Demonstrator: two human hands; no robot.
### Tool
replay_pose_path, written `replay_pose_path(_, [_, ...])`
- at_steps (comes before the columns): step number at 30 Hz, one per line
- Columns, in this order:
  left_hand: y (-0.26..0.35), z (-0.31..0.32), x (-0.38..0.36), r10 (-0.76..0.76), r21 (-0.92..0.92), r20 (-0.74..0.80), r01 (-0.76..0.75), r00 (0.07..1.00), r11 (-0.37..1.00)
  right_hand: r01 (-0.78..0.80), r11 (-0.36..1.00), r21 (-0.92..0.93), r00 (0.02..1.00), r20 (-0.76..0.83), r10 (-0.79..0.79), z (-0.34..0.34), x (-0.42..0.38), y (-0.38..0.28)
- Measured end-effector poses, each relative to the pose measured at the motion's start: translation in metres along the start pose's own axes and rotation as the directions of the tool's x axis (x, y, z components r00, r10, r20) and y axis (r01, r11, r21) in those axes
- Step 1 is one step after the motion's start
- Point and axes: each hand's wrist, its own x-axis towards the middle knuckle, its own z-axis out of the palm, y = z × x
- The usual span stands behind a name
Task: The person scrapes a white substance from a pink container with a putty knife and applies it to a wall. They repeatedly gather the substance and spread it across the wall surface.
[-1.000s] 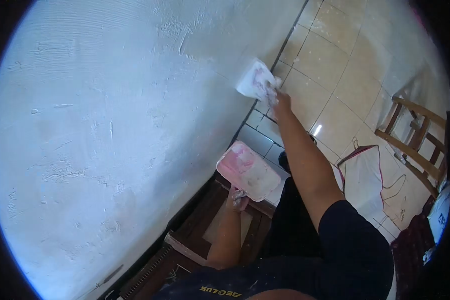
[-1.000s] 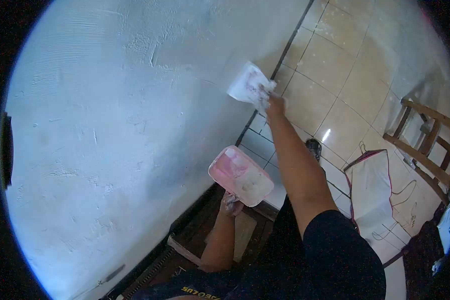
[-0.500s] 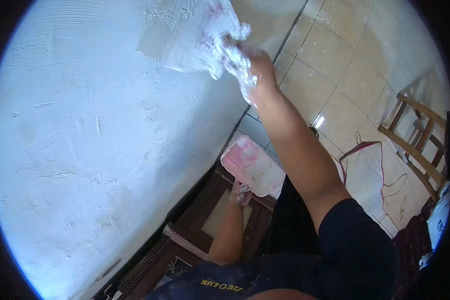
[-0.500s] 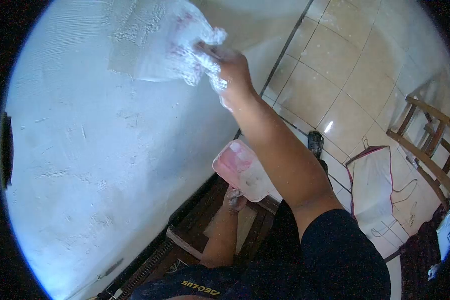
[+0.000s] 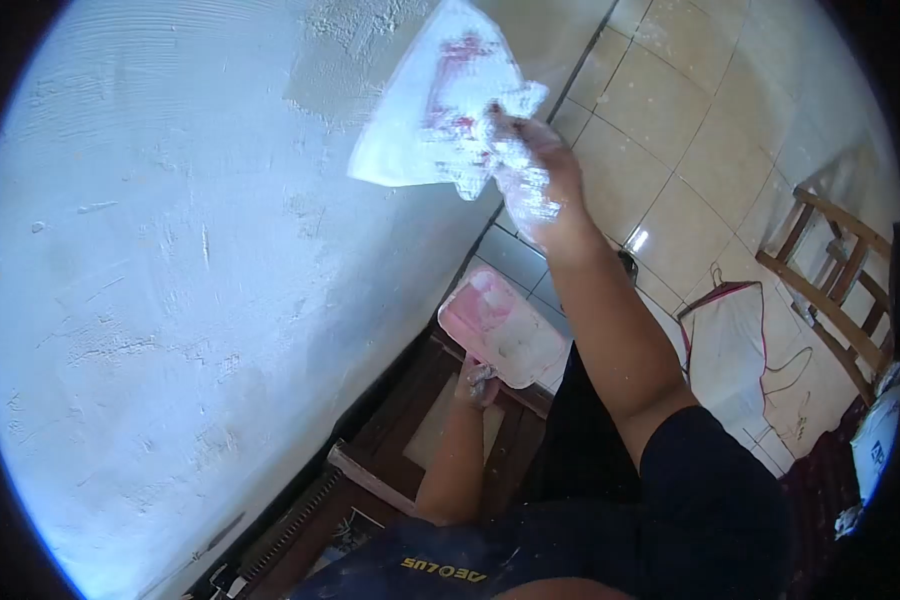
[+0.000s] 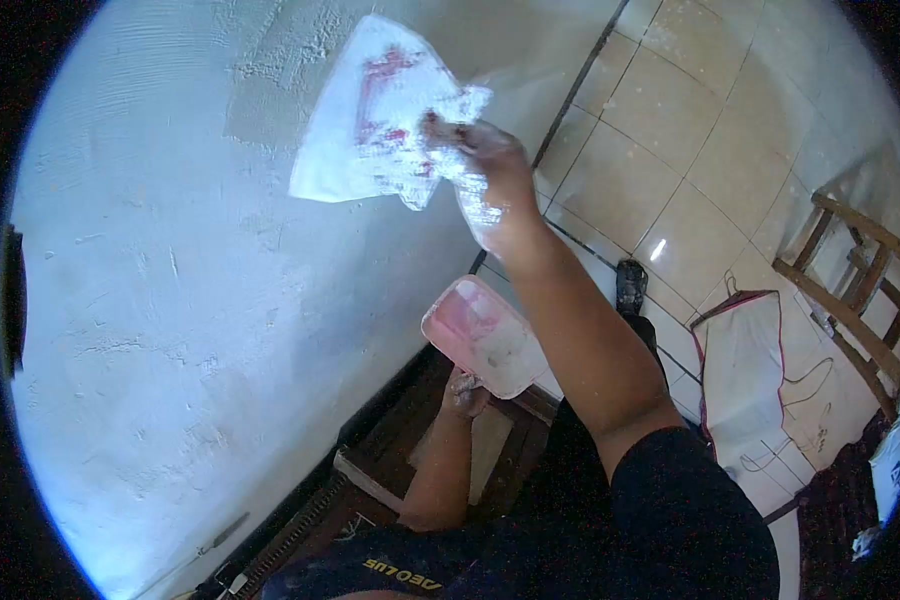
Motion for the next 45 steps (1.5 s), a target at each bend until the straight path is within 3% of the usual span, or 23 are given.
replay_pose_path(3, [-0.007,-0.010,0.004,-0.015,-0.024,-0.017,0.015,1.000,1.000,-0.174,0.962,-0.211,0.985,-0.050,0.167,-0.028,0.018,0.041])
replay_pose_path(5, [-0.011,-0.017,0.005,-0.022,-0.039,-0.007,0.022,1.000,0.999,-0.061,0.989,-0.137,0.995,-0.083,0.050,-0.089,0.015,0.082])
replay_pose_path(7, [-0.011,-0.021,0.002,0.004,0.045,-0.021,-0.003,1.000,0.999,-0.139,0.903,-0.407,0.972,-0.230,0.046,-0.202,0.011,0.143])
replay_pose_path(9, [-0.006,-0.011,-0.003,-0.024,-0.033,-0.037,0.023,0.999,0.999,-0.410,0.809,-0.422,0.876,-0.430,0.220,-0.206,-0.013,0.110])
replay_pose_path(10, [-0.004,-0.007,-0.004,-0.050,-0.117,-0.052,0.043,0.997,0.992,-0.412,0.808,-0.420,0.874,-0.432,0.221,-0.208,-0.009,0.104])
replay_pose_path(12, [-0.008,-0.014,0.001,-0.040,-0.085,-0.013,0.039,0.999,0.996,-0.205,0.949,0.238,0.872,-0.396,0.288,-0.210,0.007,0.091])
replay_pose_path(14, [-0.009,-0.015,0.002,-0.030,-0.049,0.030,0.031,0.999,0.998,-0.156,0.945,0.286,0.956,-0.196,0.217,-0.162,0.029,0.046])
replay_pose_path(16, [-0.008,-0.009,0.000,-0.001,-0.024,-0.083,0.000,0.997,1.000,-0.067,0.968,0.242,0.991,-0.100,0.093,-0.113,0.053,0.019])
replay_pose_path(19, [-0.006,0.002,0.001,-0.001,-0.008,-0.143,0.000,0.990,1.000,-0.129,0.989,0.071,0.985,-0.102,0.136,-0.147,0.090,0.047])
replay_pose_path(20, [-0.006,0.005,0.000,0.001,-0.008,-0.139,-0.002,0.990,1.000,-0.232,0.973,-0.008,0.906,-0.367,0.213,-0.150,0.077,0.043])
replay_pose_path(21, [-0.005,0.007,-0.001,0.016,0.007,-0.081,-0.015,0.997,1.000,-0.252,0.963,-0.096,0.863,-0.472,0.179,-0.181,0.078,0.060])
replay_pose_path(23, [0.001,0.015,0.000,0.027,0.027,-0.024,-0.026,0.999,0.999,-0.517,0.812,-0.269,0.776,-0.547,0.313,-0.218,0.052,0.057])
replay_pose_path(25, [0.005,0.033,-0.003,0.045,0.016,-0.023,-0.045,0.999,0.999,-0.309,0.946,-0.099,0.890,-0.380,0.251,-0.226,0.016,0.058])
replay_pose_path(29, [0.002,0.036,-0.007,0.045,0.024,-0.016,-0.045,0.999,0.999,-0.270,0.950,0.156,0.878,-0.365,0.309,-0.174,-0.004,0.050])
replay_pose_path(31, [0.002,0.039,-0.010,0.008,0.053,-0.130,-0.002,0.992,0.999,-0.282,0.854,0.437,0.959,0.154,0.238,-0.164,0.008,0.054])
replay_pose_path(32, [0.002,0.040,-0.012,0.013,0.055,-0.135,-0.005,0.991,0.998,-0.286,0.851,0.440,0.958,0.157,0.241,-0.158,0.019,0.058])
replay_pose_path(35, [-0.001,0.042,-0.014,0.018,-0.026,-0.140,-0.022,0.990,0.999,-0.229,0.904,0.361,0.969,0.000,0.245,-0.127,0.062,0.054])
replay_pose_path(38, [-0.006,0.035,-0.014,0.040,-0.035,-0.166,-0.047,0.985,0.998,-0.370,0.897,0.241,0.887,-0.197,0.419,-0.134,0.083,0.064])
replay_pose_path(40, [-0.008,0.021,-0.015,-0.024,-0.012,-0.188,0.022,0.982,1.000,-0.302,0.951,-0.068,0.890,-0.377,0.256,-0.174,0.074,0.087])
replay_pose_path(41, [-0.007,0.017,-0.012,-0.031,-0.008,-0.176,0.030,0.984,1.000,-0.291,0.954,-0.070,0.891,-0.383,0.243,-0.195,0.067,0.093])
replay_pose_path(43, [-0.010,0.012,-0.008,0.017,-0.067,-0.064,-0.022,0.998,0.998,-0.431,0.874,-0.223,0.833,-0.470,0.291,-0.216,0.043,0.095])
replay_pose_path(44, [-0.013,0.009,-0.003,0.018,-0.074,-0.053,-0.022,0.998,0.997,-0.426,0.874,-0.234,0.837,-0.469,0.282,-0.218,0.039,0.092])
replay_pose_path(45, [-0.014,0.001,0.000,0.004,-0.053,-0.034,-0.006,0.999,0.999,-0.328,0.945,0.000,0.870,-0.389,0.303,-0.199,0.032,0.079])
